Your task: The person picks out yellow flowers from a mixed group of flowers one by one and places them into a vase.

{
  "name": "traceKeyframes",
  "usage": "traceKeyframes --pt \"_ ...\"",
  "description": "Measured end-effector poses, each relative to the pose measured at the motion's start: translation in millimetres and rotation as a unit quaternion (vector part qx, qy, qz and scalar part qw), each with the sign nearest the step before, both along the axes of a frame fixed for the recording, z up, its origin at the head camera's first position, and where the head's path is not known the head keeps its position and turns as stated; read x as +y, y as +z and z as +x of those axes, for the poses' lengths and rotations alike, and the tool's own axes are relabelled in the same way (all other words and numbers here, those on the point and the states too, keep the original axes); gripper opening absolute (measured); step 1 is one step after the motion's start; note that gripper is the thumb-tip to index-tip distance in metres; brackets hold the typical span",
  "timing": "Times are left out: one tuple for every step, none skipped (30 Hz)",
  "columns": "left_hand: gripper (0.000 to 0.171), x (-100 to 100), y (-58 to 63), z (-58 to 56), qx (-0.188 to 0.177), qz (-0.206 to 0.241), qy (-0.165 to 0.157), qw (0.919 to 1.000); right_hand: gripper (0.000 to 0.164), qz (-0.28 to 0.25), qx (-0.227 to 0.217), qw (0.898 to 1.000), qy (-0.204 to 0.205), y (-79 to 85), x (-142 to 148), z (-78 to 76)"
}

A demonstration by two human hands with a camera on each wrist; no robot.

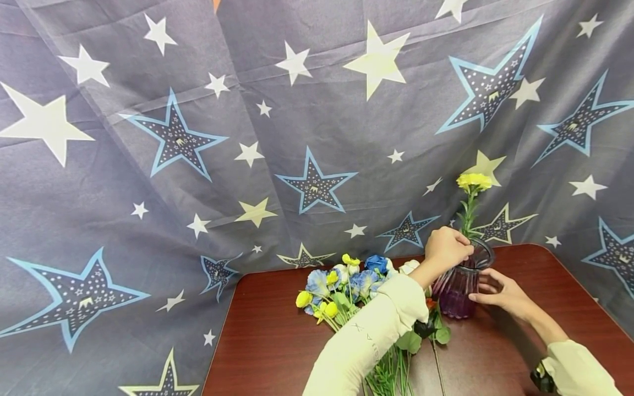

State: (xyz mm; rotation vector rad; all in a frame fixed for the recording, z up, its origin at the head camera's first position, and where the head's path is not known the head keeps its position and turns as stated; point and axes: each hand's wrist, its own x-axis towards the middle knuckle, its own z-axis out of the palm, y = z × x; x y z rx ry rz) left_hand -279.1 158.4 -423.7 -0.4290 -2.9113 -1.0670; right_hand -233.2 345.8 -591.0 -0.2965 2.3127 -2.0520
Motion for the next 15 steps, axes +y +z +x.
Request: traceKeyframes --pt "0.004 -0.2 0.1 0.0 0.001 0.003 -0.001 1.0 0.044 -0.002 0.0 1.0 0.0 0.8 -0.2 0.2" --pt "0.004 -0.4 -0.1 -0.2 0.003 0.003 -0.002 1.0 0.044 -0.006 -0.001 1.0 -0.001 1.5 -0.5 0.4" --pt "0.004 -0.6 0.0 -0.1 0.004 0.005 -0.003 1.0 0.043 -0.006 0.0 1.0 0.0 2.0 -0.5 0.6" --pt "0.004 -0.8 0.1 -0.1 0.006 0.007 -0.004 0.9999 0.043 -0.008 0.001 1.0 0.002 2.4 -0.5 0.8" --pt "0.005 -1.0 0.2 0.0 0.006 0.01 -0.006 0.9999 0.043 -0.008 0.002 1.0 0.005 2.6 -0.5 0.9" --pt "0.005 -1.2 0.4 0.2 0.007 0.011 -0.006 0.9999 0.043 -0.008 0.001 1.0 0.002 2.3 -0.7 1.0" --pt "0.005 -1.5 0.4 0.3 0.008 0.009 -0.007 0.9999 0.043 -0.008 0.0 1.0 0.0 2.0 -0.8 0.9" --pt "0.004 -1.7 0.6 0.4 0.01 0.009 -0.007 0.9999 0.043 -0.007 -0.001 1.0 -0.001 1.8 -0.9 0.9" --pt "0.004 -2.0 0.9 0.7 0.01 0.012 -0.007 0.9998 0.044 -0.003 -0.001 1.0 -0.001 1.2 -0.7 0.8" --pt "0.004 -2.2 0.8 0.7 0.011 0.014 -0.008 0.9998 0.044 -0.001 -0.001 1.0 -0.001 0.4 -0.5 0.6" --pt "0.004 -2.5 0.9 0.7 0.011 0.016 -0.009 0.9998 0.044 0.001 -0.001 1.0 -0.002 -0.4 -0.4 0.4" --pt "0.004 -2.8 0.8 0.7 0.012 0.018 -0.01 0.9997 0.045 0.002 -0.002 1.0 -0.004 -1.1 -0.4 0.3" --pt "0.004 -3.2 0.6 0.7 0.012 0.022 -0.012 0.9996 0.045 0.004 -0.001 1.0 -0.003 -1.8 -0.2 0.2" --pt "0.004 -3.7 0.5 0.7 0.012 0.028 -0.015 0.9994 0.045 0.006 0.0 1.0 -0.003 -2.6 0.2 -0.1" --pt "0.005 -4.2 0.2 0.5 0.012 0.03 -0.017 0.9993 0.044 0.006 0.001 1.0 -0.002 -3.2 0.5 -0.4"
